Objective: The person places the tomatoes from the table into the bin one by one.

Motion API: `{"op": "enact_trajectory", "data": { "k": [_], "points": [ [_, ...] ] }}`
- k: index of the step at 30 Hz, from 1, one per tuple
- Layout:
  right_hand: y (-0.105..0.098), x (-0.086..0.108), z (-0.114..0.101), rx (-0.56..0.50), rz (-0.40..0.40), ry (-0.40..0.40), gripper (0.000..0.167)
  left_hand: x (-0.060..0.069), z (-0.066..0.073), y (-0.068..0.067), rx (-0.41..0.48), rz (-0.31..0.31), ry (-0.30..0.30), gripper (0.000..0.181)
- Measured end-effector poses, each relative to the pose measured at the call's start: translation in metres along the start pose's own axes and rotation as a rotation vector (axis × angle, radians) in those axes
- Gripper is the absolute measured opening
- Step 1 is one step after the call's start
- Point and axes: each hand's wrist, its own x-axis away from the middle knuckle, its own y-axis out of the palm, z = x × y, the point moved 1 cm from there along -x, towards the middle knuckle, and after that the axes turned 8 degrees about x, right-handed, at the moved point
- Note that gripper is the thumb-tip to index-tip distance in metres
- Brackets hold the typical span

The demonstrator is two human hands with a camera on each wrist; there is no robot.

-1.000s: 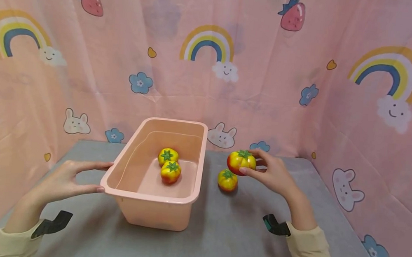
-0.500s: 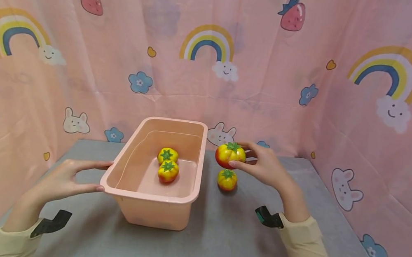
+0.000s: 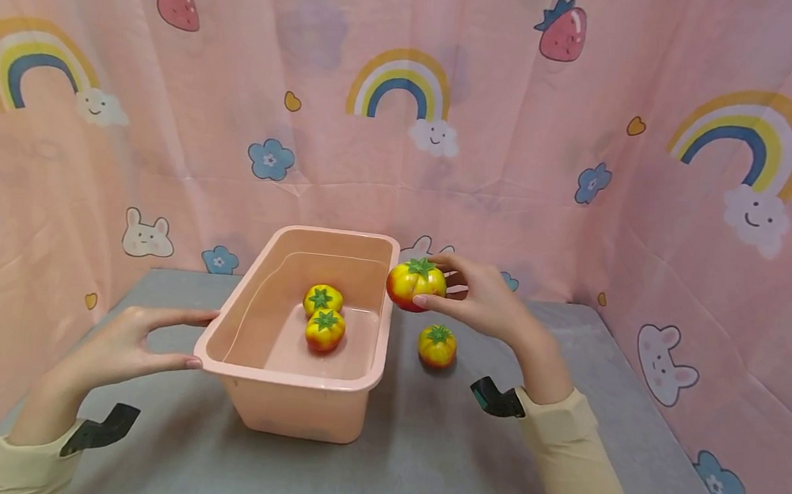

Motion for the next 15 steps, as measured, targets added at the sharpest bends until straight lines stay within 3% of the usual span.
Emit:
{"op": "enact_trajectory", "data": {
  "k": [15],
  "points": [
    [0.001,-0.033,-0.018,-0.035,-0.083,-0.055,0.057,0.0,-0.001,0.0,0.006,0.001,0.005,0.056]
  ]
}}
